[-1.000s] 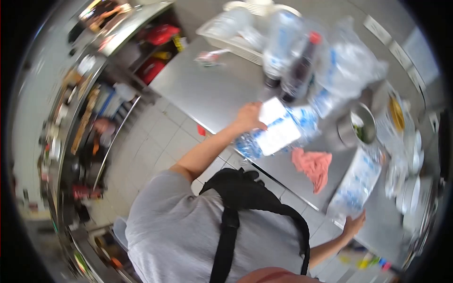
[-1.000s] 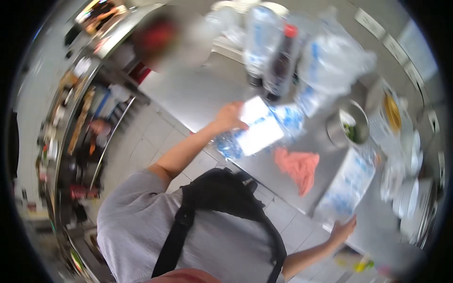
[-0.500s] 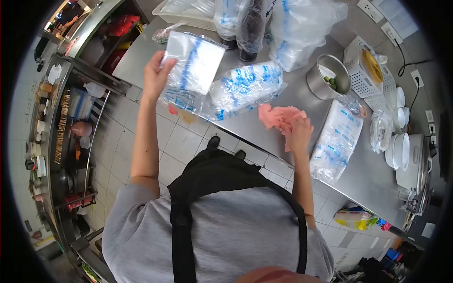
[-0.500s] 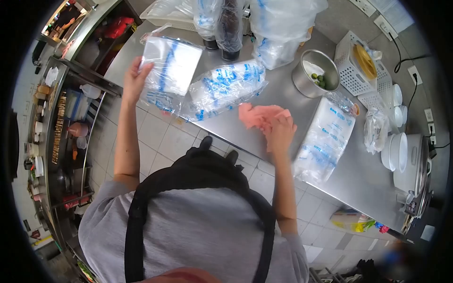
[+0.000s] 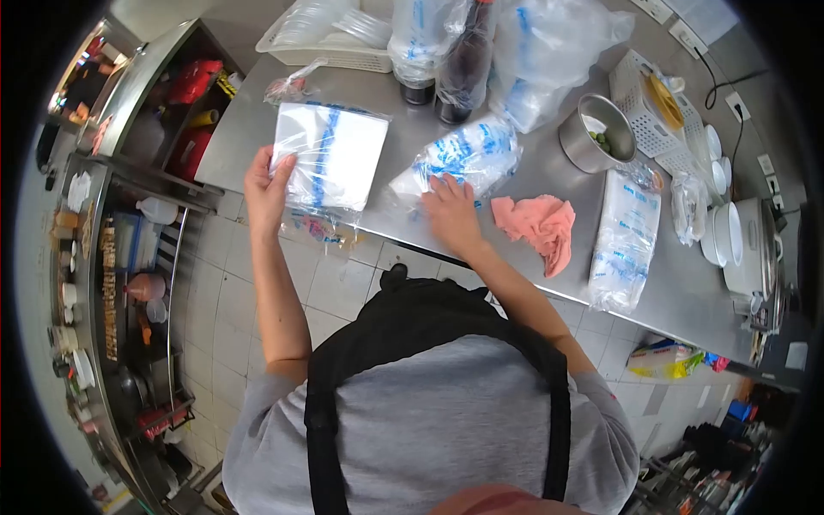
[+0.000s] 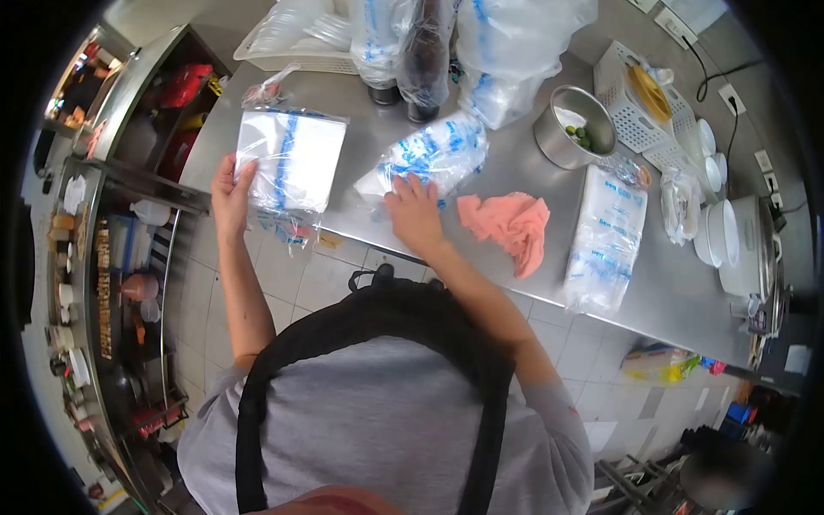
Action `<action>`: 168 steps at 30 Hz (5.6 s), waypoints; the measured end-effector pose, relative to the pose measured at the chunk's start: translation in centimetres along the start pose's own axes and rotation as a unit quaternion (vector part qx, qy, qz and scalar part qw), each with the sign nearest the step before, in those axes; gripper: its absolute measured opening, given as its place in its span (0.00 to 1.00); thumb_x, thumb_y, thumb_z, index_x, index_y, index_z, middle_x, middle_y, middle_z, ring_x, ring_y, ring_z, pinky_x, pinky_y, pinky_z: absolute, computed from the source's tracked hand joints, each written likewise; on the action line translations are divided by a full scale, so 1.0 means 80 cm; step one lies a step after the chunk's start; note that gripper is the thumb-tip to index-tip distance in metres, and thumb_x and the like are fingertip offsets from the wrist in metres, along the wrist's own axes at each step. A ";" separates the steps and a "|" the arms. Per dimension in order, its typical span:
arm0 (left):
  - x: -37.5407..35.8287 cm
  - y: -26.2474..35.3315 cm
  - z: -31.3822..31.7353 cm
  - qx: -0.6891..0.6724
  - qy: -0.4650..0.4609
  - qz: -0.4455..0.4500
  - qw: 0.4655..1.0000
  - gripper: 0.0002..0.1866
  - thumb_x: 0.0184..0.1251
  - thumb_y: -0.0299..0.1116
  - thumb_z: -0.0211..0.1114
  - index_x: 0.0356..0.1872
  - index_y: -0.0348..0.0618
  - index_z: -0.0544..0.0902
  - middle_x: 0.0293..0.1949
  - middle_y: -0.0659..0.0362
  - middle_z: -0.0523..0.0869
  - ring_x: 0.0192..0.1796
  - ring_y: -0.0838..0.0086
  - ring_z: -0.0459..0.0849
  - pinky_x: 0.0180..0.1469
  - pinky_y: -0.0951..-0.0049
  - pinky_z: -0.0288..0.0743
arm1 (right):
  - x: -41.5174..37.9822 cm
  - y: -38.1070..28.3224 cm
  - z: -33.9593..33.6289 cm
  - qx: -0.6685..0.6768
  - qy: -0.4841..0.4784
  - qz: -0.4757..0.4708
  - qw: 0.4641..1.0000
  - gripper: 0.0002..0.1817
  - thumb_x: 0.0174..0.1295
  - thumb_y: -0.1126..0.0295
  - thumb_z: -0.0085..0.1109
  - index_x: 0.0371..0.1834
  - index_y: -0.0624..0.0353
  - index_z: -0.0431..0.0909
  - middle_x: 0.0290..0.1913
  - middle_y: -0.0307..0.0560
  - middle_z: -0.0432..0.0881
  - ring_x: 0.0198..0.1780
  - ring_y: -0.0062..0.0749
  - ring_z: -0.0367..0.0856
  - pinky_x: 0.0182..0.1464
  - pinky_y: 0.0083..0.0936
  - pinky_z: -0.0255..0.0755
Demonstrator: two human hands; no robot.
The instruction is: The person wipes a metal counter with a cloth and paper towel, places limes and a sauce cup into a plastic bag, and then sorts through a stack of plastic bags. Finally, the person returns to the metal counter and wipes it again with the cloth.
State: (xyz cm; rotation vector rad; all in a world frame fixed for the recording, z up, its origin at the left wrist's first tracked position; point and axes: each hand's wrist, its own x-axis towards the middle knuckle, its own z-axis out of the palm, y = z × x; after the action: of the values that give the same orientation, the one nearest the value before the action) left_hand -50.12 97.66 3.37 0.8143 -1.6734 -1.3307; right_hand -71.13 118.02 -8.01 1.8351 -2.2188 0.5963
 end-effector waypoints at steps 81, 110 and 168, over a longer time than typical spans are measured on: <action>0.050 -0.101 0.262 0.242 -0.327 0.104 0.908 0.24 0.57 0.31 0.61 0.57 0.42 0.72 0.47 0.50 0.80 0.47 0.63 0.78 0.52 0.70 0.69 | -0.081 0.082 -0.362 -0.237 0.335 0.213 0.887 0.17 0.49 0.78 0.57 0.44 0.55 0.80 0.36 0.43 0.83 0.36 0.26 0.81 0.36 0.24 0.74; 0.070 -0.058 -0.015 -0.161 -0.147 -0.054 0.974 0.11 0.64 0.25 0.57 0.46 0.37 0.73 0.40 0.59 0.81 0.41 0.79 0.78 0.43 0.78 0.73 | -0.037 -0.030 -0.030 0.067 -0.002 -0.004 0.998 0.19 0.49 0.73 0.54 0.48 0.49 0.75 0.60 0.51 0.68 0.61 0.48 0.64 0.57 0.43 0.59; 0.095 -0.005 0.436 -0.329 -0.316 -0.131 0.880 0.35 0.49 0.41 0.72 0.57 0.42 0.66 0.53 0.56 0.73 0.53 0.71 0.72 0.52 0.72 0.66 | 0.074 0.321 -0.119 0.576 0.234 0.460 0.634 0.23 0.66 0.50 0.42 0.55 0.54 0.69 0.45 0.42 0.77 0.41 0.33 0.77 0.43 0.39 0.70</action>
State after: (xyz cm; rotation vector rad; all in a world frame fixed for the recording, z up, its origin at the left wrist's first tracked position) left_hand -84.76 106.19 1.23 0.1923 -1.4042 -2.3632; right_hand -98.31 120.63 -1.68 0.2152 -2.2683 2.7449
